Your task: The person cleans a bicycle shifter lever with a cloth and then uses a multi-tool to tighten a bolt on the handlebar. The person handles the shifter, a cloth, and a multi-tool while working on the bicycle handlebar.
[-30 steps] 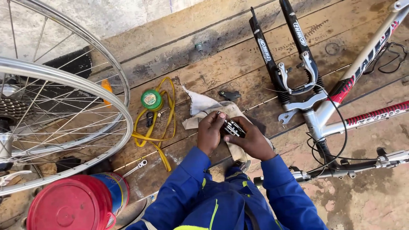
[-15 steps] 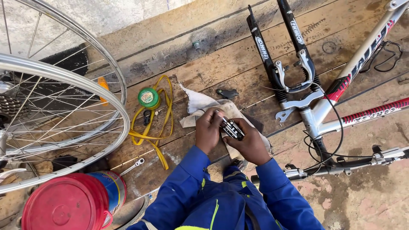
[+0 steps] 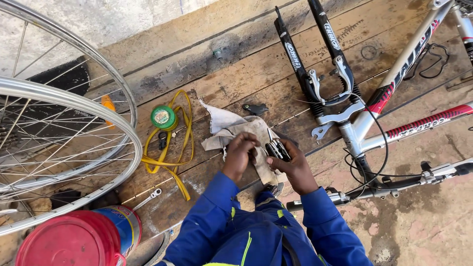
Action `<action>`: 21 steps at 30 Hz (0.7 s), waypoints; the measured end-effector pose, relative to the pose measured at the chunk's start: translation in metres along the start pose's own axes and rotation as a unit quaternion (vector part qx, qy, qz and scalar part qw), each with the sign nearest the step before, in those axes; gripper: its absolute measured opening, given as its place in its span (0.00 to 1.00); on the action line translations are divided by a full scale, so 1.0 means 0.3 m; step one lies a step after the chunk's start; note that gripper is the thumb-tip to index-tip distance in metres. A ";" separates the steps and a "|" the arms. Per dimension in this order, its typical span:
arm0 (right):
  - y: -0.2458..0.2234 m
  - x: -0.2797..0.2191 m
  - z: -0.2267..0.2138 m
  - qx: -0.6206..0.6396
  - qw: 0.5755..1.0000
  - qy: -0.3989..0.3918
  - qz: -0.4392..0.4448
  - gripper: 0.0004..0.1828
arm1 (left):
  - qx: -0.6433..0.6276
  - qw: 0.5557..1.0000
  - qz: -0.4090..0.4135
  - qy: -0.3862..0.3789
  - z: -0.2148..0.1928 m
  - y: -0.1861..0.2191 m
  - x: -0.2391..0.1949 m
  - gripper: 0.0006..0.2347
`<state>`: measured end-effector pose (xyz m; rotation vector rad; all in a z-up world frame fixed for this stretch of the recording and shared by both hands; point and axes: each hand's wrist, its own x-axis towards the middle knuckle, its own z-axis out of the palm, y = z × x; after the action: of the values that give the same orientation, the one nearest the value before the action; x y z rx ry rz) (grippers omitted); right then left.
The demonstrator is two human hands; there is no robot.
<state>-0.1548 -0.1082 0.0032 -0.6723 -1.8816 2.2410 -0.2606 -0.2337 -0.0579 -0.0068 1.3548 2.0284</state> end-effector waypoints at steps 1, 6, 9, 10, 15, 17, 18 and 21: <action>-0.043 -0.011 0.011 -0.001 1.000 0.001 0.001 0.29 | -0.001 1.000 -0.001 0.000 0.005 -0.022 -0.008 0.05; -0.111 -0.027 0.031 -0.088 0.994 -0.056 -0.037 0.50 | 0.089 0.991 -0.005 -0.103 0.013 0.030 -0.056 0.12; -0.120 -0.030 0.033 -0.150 0.983 -0.081 -0.060 0.54 | 0.129 0.985 0.033 -0.111 0.023 0.106 -0.077 0.14; -0.131 -0.040 0.043 -0.150 0.983 -0.082 -0.060 0.54 | 0.129 0.985 0.033 -0.110 0.030 0.118 -0.090 0.14; -0.143 -0.054 0.057 -0.113 0.988 -0.074 -0.080 0.55 | 0.115 0.981 0.060 -0.144 0.056 0.182 -0.154 0.28; -0.144 -0.057 0.063 -0.117 0.986 -0.082 -0.089 0.55 | 0.117 0.982 0.061 -0.138 0.040 0.141 -0.141 0.25; -0.145 -0.058 0.064 -0.121 0.984 -0.087 -0.099 0.55 | 0.119 0.982 0.062 -0.134 0.035 0.120 -0.132 0.22; -0.104 -0.046 0.053 -0.208 0.971 -0.052 -0.107 0.57 | 0.177 0.974 0.061 -0.124 0.038 0.162 -0.136 0.18</action>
<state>-0.1548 -0.1213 0.0386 -0.3786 -2.3781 1.7976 -0.2515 -0.2569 0.0015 0.4844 1.5630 1.7851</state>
